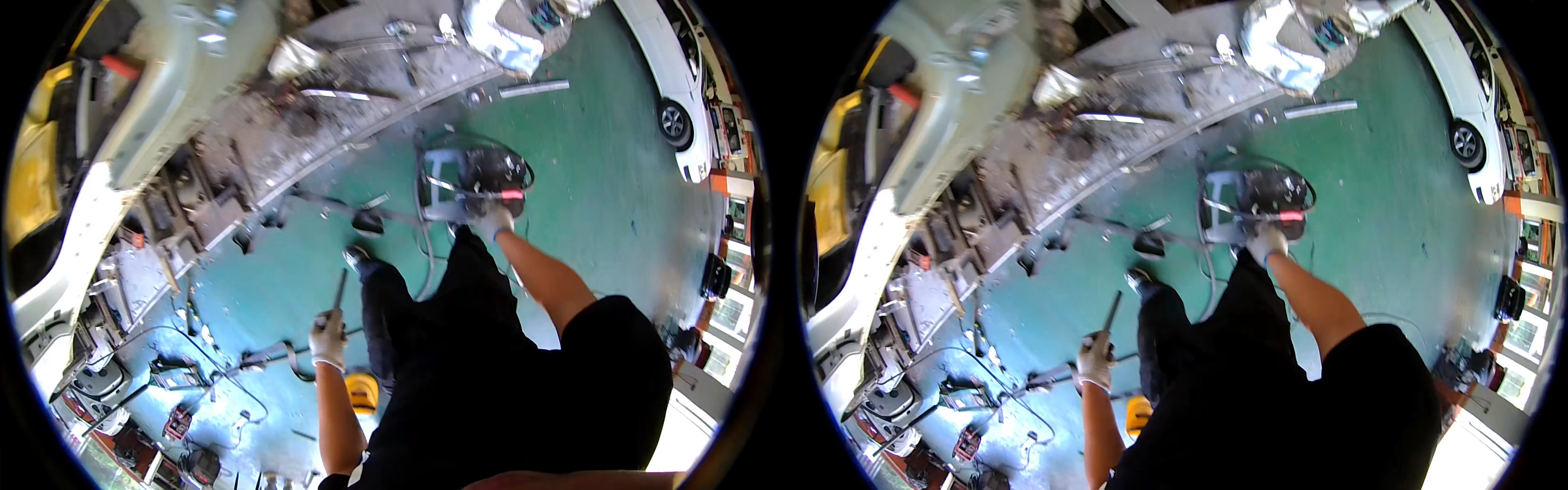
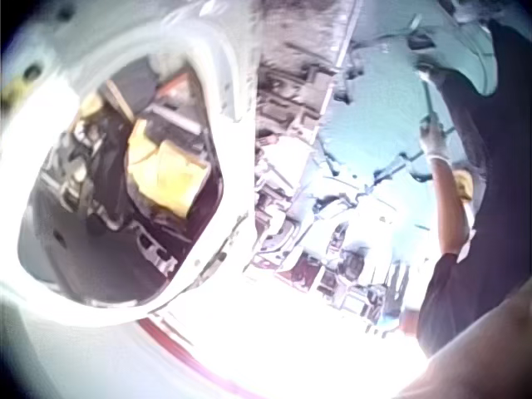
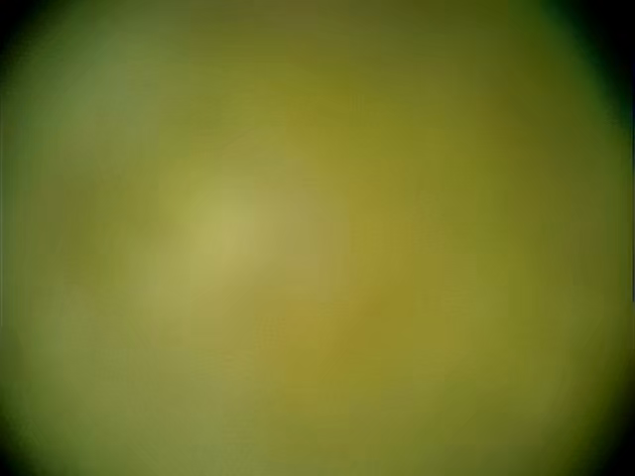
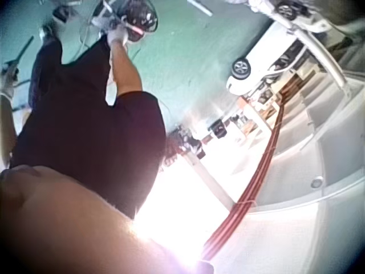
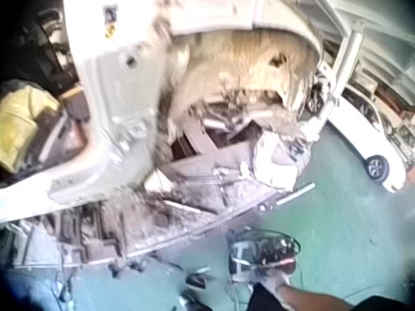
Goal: The person files a car body panel, then welds the same area with a welding torch. They then use a drill to make holes in the panel and a hammer to shape the metal. The work is performed in a workshop with tools and car parts visible.
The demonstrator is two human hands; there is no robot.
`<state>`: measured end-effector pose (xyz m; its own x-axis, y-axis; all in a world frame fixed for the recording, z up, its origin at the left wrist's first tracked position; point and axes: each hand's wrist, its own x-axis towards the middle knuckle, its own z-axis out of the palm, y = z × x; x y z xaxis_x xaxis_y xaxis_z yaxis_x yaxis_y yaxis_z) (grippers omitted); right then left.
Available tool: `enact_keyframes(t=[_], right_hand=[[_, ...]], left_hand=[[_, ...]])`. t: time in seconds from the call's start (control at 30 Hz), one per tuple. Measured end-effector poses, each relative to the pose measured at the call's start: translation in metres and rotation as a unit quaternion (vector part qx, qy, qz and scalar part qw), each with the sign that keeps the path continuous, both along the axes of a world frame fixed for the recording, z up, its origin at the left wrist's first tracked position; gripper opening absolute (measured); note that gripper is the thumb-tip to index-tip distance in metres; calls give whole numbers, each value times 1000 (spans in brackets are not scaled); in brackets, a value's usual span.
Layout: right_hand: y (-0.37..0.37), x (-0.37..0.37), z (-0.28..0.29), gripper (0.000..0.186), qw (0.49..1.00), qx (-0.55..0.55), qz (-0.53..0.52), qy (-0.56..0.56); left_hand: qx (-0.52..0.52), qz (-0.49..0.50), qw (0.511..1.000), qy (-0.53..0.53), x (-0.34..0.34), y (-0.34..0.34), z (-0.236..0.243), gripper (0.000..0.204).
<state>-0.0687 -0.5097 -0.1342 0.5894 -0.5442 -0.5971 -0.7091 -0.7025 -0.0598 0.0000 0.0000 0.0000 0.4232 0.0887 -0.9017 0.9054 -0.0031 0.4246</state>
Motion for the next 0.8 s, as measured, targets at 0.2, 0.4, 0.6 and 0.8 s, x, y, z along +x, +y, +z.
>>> enact_keyframes(t=[0.2, 0.4, 0.6, 0.8], right_hand=[[210, 65, 131, 73, 928, 145, 276, -204], [250, 142, 190, 39, 894, 260, 342, -128], [205, 182, 228, 67, 911, 274, 236, -197], [155, 248, 296, 50, 898, 260, 58, -351]], left_hand=[[-113, -216, 966, -90, 55, -30, 75, 24], [-145, -317, 927, -141, 107, -61, 127, 34], [18, -254, 889, -381, 208, -28, 198, 34], [231, -180, 667, -685, 339, -31, 433, 45]])
